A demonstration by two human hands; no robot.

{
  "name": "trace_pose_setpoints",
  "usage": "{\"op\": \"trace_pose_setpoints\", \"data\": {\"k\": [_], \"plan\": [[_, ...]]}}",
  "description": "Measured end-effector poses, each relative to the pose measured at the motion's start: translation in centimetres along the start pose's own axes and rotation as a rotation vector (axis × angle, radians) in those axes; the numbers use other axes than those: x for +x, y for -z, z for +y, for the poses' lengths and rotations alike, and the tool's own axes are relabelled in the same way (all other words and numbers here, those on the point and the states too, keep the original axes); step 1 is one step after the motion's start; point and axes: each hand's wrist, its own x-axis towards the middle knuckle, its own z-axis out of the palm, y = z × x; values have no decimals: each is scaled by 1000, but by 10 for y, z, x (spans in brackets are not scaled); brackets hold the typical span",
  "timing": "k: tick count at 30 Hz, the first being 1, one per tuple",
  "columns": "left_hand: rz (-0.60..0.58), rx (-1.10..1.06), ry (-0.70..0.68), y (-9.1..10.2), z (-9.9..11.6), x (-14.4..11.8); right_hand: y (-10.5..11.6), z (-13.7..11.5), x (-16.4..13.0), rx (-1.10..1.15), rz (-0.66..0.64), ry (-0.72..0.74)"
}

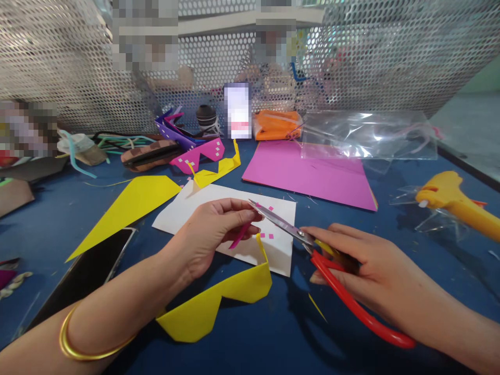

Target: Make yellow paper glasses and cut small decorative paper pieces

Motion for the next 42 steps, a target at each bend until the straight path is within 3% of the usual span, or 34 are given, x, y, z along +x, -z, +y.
{"op": "trace_pose_setpoints", "data": {"k": [18,42], "plan": [[22,28,-13,-2,0,0,-4,-1,0,-12,37,-29],[32,74,-13,-2,-4,1,1,-4,-1,-8,-50,-11]]}}
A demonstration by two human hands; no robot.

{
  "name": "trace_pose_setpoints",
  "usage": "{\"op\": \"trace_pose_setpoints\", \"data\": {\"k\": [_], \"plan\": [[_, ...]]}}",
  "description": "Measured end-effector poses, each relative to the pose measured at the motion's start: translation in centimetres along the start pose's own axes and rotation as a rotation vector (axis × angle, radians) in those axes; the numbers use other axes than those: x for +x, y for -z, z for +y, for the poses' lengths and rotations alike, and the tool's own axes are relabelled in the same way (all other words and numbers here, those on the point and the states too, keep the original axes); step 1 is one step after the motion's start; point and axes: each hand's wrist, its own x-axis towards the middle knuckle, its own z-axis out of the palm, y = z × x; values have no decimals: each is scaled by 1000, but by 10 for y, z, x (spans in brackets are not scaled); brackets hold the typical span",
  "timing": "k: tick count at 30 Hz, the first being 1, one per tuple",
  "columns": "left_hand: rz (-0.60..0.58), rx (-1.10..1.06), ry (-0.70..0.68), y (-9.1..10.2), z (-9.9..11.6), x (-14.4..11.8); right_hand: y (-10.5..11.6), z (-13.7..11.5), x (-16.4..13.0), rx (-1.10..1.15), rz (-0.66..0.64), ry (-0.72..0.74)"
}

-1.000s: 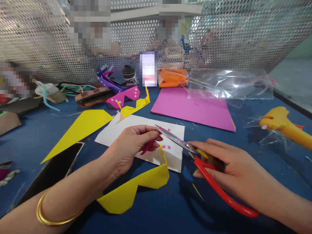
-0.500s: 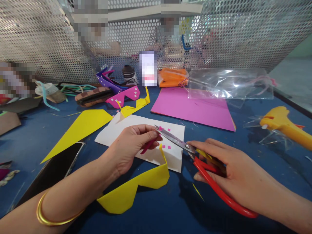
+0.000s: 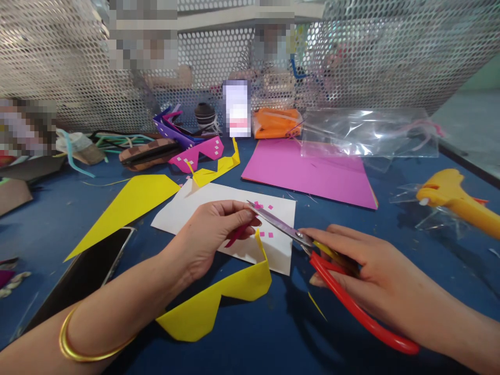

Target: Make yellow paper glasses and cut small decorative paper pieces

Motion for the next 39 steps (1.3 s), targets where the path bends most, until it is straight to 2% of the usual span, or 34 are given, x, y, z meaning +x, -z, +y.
{"op": "trace_pose_setpoints", "data": {"k": [15,23,32,39], "plan": [[-33,-48,30,1,0,2,-3,5,2,21,-16,-10],[7,-49,-44,3,0,4,-4,9,2,39,132,-55],[-22,-111,-30,2,1,0,-6,10,2,-34,68,-64],[31,-141,-42,0,3,0,-7,8,0,-52,74,-49]]}}
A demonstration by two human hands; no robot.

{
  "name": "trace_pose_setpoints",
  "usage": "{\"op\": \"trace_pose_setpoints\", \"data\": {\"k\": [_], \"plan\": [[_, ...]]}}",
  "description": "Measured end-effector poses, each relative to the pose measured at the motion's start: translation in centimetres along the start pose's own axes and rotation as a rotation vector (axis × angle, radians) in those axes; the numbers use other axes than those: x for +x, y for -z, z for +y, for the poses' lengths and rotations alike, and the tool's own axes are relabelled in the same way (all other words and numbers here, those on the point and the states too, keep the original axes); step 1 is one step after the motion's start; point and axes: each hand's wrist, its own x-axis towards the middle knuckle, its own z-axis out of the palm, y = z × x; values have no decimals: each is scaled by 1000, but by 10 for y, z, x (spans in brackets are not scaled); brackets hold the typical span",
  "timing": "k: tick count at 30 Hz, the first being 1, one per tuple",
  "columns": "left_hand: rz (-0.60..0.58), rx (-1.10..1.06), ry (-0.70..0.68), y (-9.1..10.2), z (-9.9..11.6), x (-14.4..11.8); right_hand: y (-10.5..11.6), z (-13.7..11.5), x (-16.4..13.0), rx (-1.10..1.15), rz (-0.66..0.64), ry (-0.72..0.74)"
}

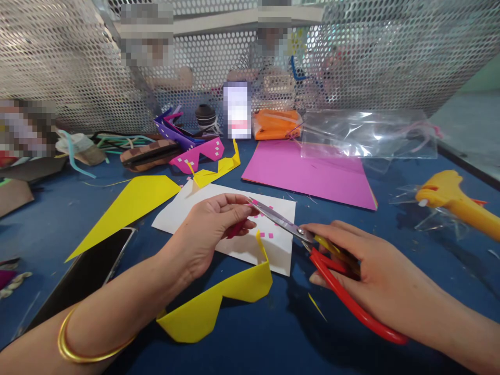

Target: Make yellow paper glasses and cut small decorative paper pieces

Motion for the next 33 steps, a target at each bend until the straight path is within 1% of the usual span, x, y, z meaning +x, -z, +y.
{"op": "trace_pose_setpoints", "data": {"k": [8,12,18,29,33], "plan": [[-30,20,1,2,-2,-1,4,-7,-1,19,-22,6],[-24,29,9,1,-2,-1,4,-8,0,36,-32,26],[-20,41,17,1,-3,-1,6,-9,-1,59,-73,15],[-26,27,36,1,-2,-2,6,-5,0,77,-70,33],[-55,49,24,1,-2,-2,5,-5,-1,88,-69,33]]}}
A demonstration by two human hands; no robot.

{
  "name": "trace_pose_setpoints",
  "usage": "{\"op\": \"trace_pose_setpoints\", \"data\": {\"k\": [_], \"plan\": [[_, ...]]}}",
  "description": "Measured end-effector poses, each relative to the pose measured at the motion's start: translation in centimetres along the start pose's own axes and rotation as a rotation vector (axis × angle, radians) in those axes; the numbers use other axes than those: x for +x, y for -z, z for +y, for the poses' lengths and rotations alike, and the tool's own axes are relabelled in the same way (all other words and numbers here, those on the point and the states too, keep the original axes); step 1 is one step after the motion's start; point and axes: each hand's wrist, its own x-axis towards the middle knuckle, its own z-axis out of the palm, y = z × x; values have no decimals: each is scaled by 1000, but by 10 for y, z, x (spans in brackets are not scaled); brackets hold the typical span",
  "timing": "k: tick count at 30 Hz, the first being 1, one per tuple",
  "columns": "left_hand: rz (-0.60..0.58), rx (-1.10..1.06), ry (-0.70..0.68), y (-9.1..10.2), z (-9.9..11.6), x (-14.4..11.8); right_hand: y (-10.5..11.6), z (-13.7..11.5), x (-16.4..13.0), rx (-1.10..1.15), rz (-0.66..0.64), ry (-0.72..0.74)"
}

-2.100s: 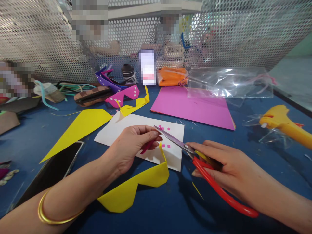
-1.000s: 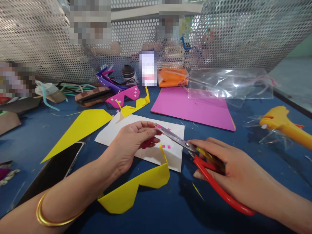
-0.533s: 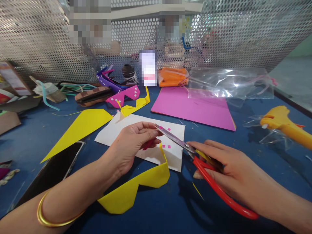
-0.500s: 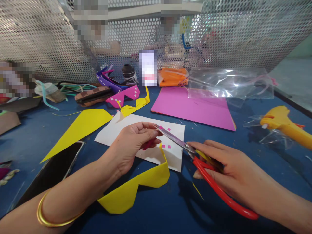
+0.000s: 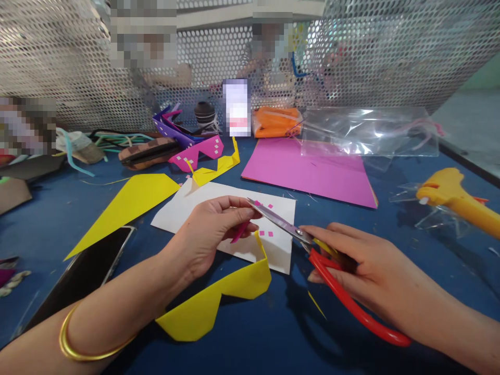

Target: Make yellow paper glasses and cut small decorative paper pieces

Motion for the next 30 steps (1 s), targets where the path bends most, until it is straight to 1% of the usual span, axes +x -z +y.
{"op": "trace_pose_setpoints", "data": {"k": [3,5,8,12,16,21,30], "plan": [[-23,25,-15,1,-1,0,-1,1,0,-4,21,12],[-15,27,-12,1,-1,0,-1,2,1,-11,28,10],[-6,17,-3,1,-2,1,-1,2,1,-20,21,10],[-22,24,-17,0,-1,0,-1,-1,1,-38,12,-2],[9,51,-20,-1,-1,0,-2,-1,1,-38,10,-43],[9,74,-32,-1,-1,0,-2,2,0,-68,3,-40],[1,110,-47,-2,1,-1,0,-3,2,-7,-20,-18]]}}
